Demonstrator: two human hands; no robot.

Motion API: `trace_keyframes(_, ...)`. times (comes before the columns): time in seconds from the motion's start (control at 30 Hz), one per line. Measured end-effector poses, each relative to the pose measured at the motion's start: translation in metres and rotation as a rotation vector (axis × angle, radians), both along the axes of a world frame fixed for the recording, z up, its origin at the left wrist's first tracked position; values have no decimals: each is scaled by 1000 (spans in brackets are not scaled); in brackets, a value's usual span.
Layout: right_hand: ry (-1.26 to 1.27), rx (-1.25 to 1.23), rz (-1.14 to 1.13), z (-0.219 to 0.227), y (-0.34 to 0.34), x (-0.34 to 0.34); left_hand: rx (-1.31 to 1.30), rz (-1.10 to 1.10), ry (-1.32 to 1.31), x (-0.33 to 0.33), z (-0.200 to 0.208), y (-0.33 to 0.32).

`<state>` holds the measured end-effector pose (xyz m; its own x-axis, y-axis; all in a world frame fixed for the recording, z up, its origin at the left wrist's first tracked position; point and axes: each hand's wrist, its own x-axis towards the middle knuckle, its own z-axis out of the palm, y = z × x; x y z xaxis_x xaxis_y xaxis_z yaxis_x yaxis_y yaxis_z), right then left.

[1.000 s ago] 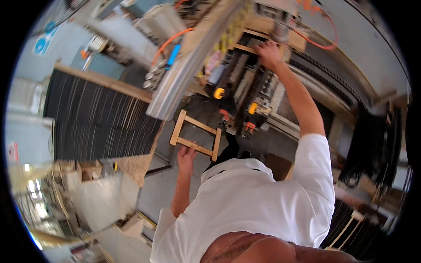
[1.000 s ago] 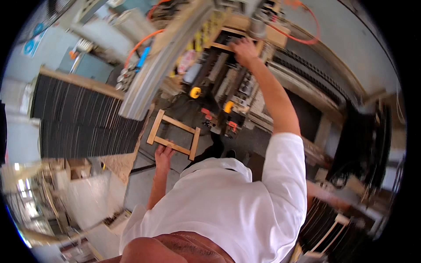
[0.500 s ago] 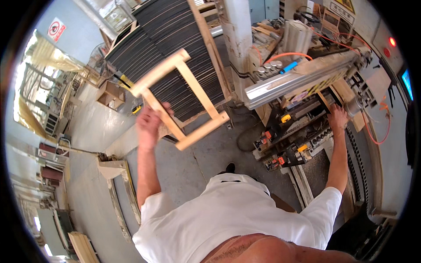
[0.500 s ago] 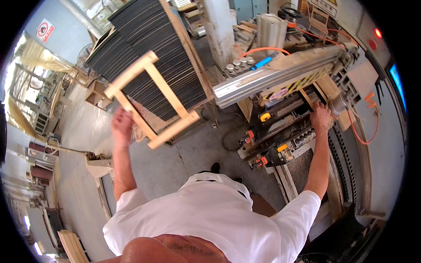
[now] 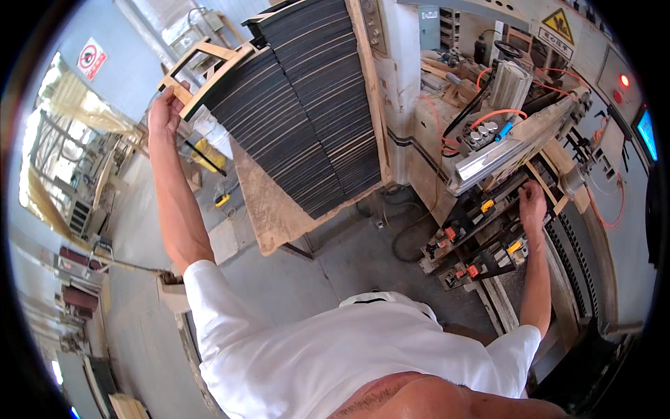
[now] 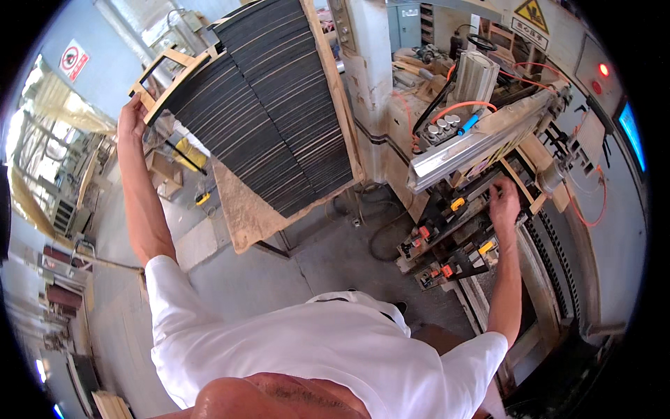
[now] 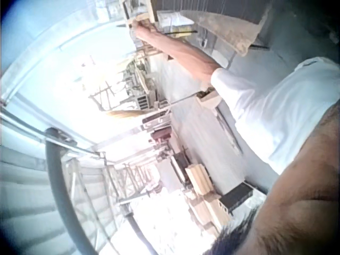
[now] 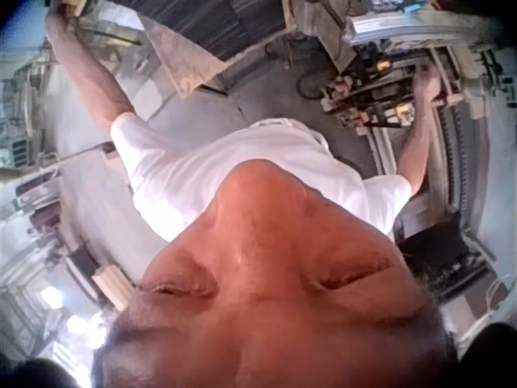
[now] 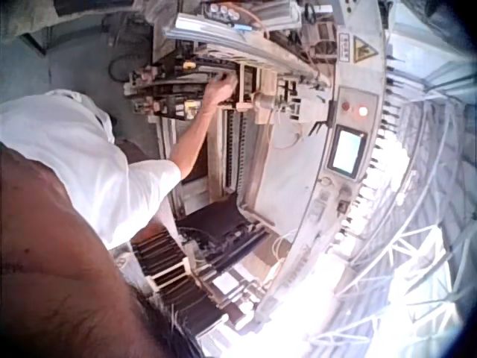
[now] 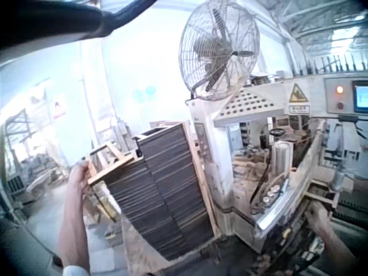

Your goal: The person repeatedly picks up small wooden frames and inserts them into a machine, then removes them and places them onto a stack. The action is performed in a continuous loop throughout the video.

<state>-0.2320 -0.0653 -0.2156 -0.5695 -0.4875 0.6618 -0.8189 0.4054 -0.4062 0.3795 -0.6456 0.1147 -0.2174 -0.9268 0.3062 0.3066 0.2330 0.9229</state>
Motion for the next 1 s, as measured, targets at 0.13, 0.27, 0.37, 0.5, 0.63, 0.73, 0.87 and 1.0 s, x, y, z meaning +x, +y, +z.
trace_keyframes(0.13, -217, -88, 71, -17, -13, 80, -12, 325, -416, -28, -8, -58)
trace_keyframes(0.27, -430, -121, 12, -45, -7, 135, -84, 333, -376, -52, -25, -64)
trace_keyframes(0.37, -523, -160, -57, -65, 9, 161, -5, 89, 0, -49, -31, -39)
trace_keyframes(0.5, -617, -209, -195, -89, 47, 185, -239, 173, -10, -62, -55, 32)
trace_keyframes(0.63, -710, -200, -291, -89, 62, 204, -730, 739, -648, -69, -69, 106)
trace_keyframes(0.73, -774, -211, -271, -84, 64, 209, -700, 722, -485, -57, -74, 75)
trace_keyframes(0.87, -543, -56, -331, -92, 105, 221, -575, 706, -533, -84, -68, 105)
trace_keyframes(1.0, -652, -132, -410, -85, 151, 235, -536, 698, -572, -88, -63, 115)
